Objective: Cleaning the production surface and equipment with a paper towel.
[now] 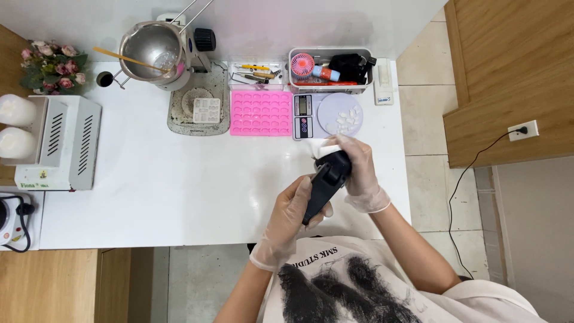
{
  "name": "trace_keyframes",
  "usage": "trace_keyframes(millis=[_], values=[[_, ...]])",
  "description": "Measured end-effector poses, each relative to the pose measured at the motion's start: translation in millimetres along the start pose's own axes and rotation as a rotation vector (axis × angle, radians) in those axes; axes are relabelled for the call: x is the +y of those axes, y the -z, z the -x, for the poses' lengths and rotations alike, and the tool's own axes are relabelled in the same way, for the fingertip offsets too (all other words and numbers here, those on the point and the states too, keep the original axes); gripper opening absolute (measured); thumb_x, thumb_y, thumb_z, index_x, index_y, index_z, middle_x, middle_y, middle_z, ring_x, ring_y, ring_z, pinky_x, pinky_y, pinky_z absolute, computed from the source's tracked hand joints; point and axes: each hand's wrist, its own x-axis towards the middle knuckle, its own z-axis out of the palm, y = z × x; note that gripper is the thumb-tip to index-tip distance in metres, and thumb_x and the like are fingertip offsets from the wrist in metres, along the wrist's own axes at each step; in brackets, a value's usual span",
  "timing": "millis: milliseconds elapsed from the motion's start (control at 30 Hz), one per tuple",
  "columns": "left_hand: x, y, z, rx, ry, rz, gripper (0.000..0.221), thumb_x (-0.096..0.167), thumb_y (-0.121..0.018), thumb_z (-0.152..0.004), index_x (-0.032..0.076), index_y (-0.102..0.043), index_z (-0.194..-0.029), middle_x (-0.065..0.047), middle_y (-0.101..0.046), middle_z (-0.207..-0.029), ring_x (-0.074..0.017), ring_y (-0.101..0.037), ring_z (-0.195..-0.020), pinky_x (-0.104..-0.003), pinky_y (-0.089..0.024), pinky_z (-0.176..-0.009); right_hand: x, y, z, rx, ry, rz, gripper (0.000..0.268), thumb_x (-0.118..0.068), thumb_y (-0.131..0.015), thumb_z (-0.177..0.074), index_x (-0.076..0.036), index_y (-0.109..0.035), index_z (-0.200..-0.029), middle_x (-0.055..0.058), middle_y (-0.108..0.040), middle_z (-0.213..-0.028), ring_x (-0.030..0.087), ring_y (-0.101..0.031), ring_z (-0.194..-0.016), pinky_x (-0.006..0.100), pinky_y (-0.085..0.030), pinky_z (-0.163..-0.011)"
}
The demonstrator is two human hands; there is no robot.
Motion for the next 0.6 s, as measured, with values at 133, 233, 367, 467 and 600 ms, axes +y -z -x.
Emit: trace_keyframes(millis=[133, 233, 367, 467, 600], values=[[-12.2, -4.0, -4.1, -0.003, 0.026, 0.363, 0.056, 0.054, -0.046, -0.106, 0.004, -0.059, -0.127, -0.006, -0.064, -0.074, -0.0057, -0.047, -0.053, -0.021, -0.037, -0.048, -19.1, -25.5, -3.3, 0.333, -0.533, -0.91, 0.049, -0.039, -0.045, -0.105, 0.004, -0.066, -0.11, 0.018, -0.074, -0.095, 0.027, -0.072, -0.085, 0.034, -0.062, -0.075], [-20.9, -8.4, -9.6, 0.017, 0.001, 0.465, 0.056, 0.053, -0.046, -0.107, 0.002, -0.058, -0.128, -0.005, -0.064, -0.078, -0.0074, -0.048, -0.055, -0.024, -0.038, -0.048, -49.6, -38.4, -4.3, 0.541, -0.592, -0.99, 0.059, -0.047, -0.039, -0.105, 0.005, -0.064, -0.115, 0.017, -0.075, -0.098, 0.022, -0.075, -0.086, 0.032, -0.062, -0.075], [-4.3, -16.4, -13.5, 0.0, -0.19, 0.306, 0.056, 0.051, -0.047, -0.106, 0.005, -0.058, -0.135, -0.005, -0.065, -0.076, -0.0061, -0.049, -0.055, -0.022, -0.04, -0.05, -18.4, -55.8, 43.9, 0.69, -0.517, -0.381, 0.055, -0.042, -0.039, -0.111, 0.0, -0.053, -0.144, 0.027, -0.058, -0.096, 0.032, -0.054, -0.076, 0.04, -0.047, -0.064], [12.9, -15.8, -19.5, 0.048, -0.25, 0.128, 0.056, 0.047, -0.051, -0.109, -0.001, -0.06, -0.135, -0.004, -0.062, -0.079, -0.007, -0.051, -0.059, -0.023, -0.042, -0.054, -16.6, -58.3, 50.8, 0.662, -0.468, -0.016, 0.058, -0.037, -0.041, -0.115, -0.003, -0.046, -0.162, 0.035, -0.046, -0.094, 0.04, -0.039, -0.068, 0.046, -0.037, -0.058], [34.5, -10.6, -8.2, -0.03, -0.15, 0.009, 0.057, 0.048, -0.052, -0.105, 0.001, -0.059, -0.137, -0.006, -0.065, -0.076, -0.0071, -0.052, -0.059, -0.023, -0.041, -0.052, -84.4, -33.7, -7.0, 0.497, 0.187, 0.163, 0.058, -0.04, -0.033, -0.115, 0.009, -0.035, -0.146, 0.027, -0.054, -0.135, 0.03, -0.052, -0.13, 0.044, -0.042, -0.112]])
